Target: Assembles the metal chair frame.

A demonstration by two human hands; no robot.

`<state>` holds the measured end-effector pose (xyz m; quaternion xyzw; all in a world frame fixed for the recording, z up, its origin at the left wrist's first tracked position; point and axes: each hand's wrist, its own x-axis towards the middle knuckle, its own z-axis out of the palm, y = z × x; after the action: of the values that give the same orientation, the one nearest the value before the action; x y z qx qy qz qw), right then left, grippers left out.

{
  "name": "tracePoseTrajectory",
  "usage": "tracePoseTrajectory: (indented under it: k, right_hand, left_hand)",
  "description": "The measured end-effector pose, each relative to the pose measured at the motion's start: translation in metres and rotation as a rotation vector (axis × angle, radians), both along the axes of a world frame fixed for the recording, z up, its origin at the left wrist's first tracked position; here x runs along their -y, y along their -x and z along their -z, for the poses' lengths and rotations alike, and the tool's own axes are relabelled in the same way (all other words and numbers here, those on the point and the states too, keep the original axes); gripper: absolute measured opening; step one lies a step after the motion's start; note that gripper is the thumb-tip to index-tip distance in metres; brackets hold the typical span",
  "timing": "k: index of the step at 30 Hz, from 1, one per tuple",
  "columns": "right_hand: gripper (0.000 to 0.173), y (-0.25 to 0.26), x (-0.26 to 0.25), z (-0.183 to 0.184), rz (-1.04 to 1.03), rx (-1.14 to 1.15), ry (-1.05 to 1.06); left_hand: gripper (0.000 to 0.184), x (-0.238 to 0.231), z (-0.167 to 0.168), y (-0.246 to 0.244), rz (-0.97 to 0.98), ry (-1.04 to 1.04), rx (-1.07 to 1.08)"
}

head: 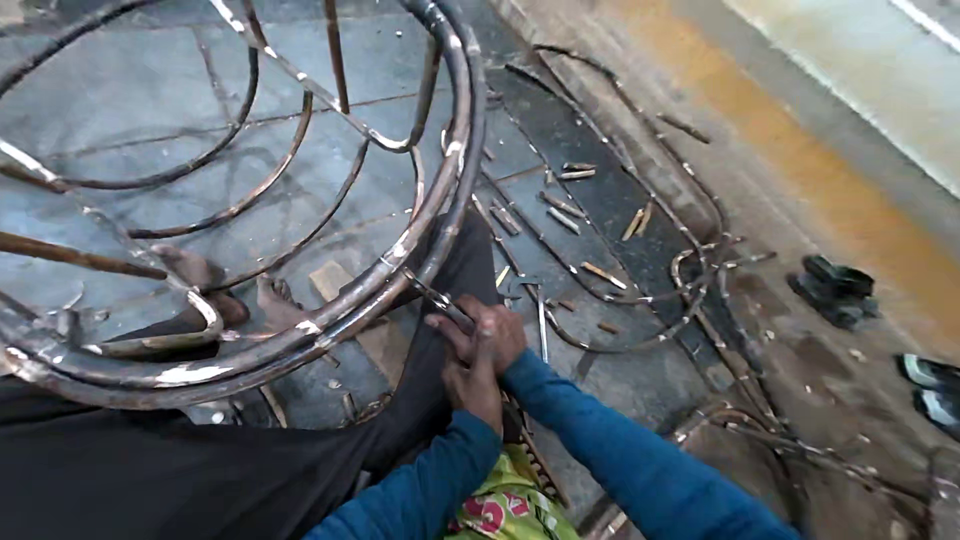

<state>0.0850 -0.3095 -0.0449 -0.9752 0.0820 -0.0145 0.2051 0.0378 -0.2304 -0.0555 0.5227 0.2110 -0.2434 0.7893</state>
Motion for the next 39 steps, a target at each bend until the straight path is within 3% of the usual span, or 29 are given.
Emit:
tracePoseTrajectory:
  k: [4, 8, 11, 12, 15, 18, 20, 21, 23, 24, 25, 26, 28, 30, 33, 39]
  right_hand:
    - [0.056, -0.008, 0.006, 0.023, 0.025, 0.203, 0.072]
    - [0.04, 0.006, -0.007, 0.001, 0.081, 0.111, 0.061]
    - [0.06, 0.012, -0.008, 0.005, 0.126, 0.207, 0.051]
    - [0.056, 0.009, -0.002, 0.006, 0.09, 0.171, 0.027]
    - [0.03, -0.005, 0.025, -0.007, -0.069, -0.259, -0.055]
    - [0.028, -0.01, 0.053, -0.026, -0.153, -0.335, -0.038]
    - [0.044, -0.008, 0.06, -0.034, -0.139, -0.322, -0.029]
    - [0.054, -0.007, 0.059, -0.037, -0.121, -0.309, 0.006]
    - [0.053, -0.002, 0.05, -0.045, -0.076, -0.276, 0.049]
    - [0.043, 0.001, 0.043, -0.047, -0.057, -0.246, 0.063]
    - [0.046, 0.005, 0.036, -0.044, -0.039, -0.209, 0.107]
    - [0.054, 0.009, 0.027, -0.041, -0.017, -0.17, 0.143]
    - [0.06, 0.018, 0.009, -0.043, 0.049, -0.074, 0.203]
    - [0.047, 0.026, 0.0, -0.048, 0.091, 0.022, 0.241]
    - [0.036, 0.033, -0.001, -0.039, 0.131, 0.03, 0.268]
    - [0.037, 0.022, 0.009, -0.008, 0.103, 0.046, 0.184]
  left_hand:
    - [0.075, 0.004, 0.024, -0.006, 0.032, -0.081, 0.053]
    - [0.083, -0.005, 0.021, -0.018, 0.091, -0.034, 0.077]
    - [0.085, 0.001, 0.013, -0.014, 0.065, 0.015, 0.007]
    - [0.084, 0.005, 0.013, -0.014, 0.04, 0.025, -0.009]
    - [0.072, 0.008, 0.011, -0.017, 0.062, 0.076, -0.052]
    - [0.069, 0.009, -0.002, -0.025, 0.312, 0.091, 0.0]
    - [0.06, -0.011, -0.018, -0.033, 0.581, -0.027, 0.239]
    - [0.049, -0.029, -0.029, -0.037, 0.68, -0.136, 0.456]
    - [0.024, -0.064, -0.053, -0.053, 0.52, -0.398, 1.009]
    - [0.019, -0.078, -0.07, -0.071, 0.367, -0.508, 1.22]
    - [0.024, -0.086, -0.088, -0.096, 0.28, -0.639, 1.333]
    - [0.036, -0.091, -0.106, -0.126, 0.345, -0.775, 1.345]
    - [0.059, -0.082, -0.127, -0.188, 0.755, -0.865, 1.11]
    - [0.048, -0.061, -0.125, -0.233, 1.022, -0.684, 0.831]
    - [0.04, -0.043, -0.12, -0.25, 1.142, -0.575, 0.606]
    - [0.042, -0.042, -0.104, -0.255, 1.213, -0.632, 0.688]
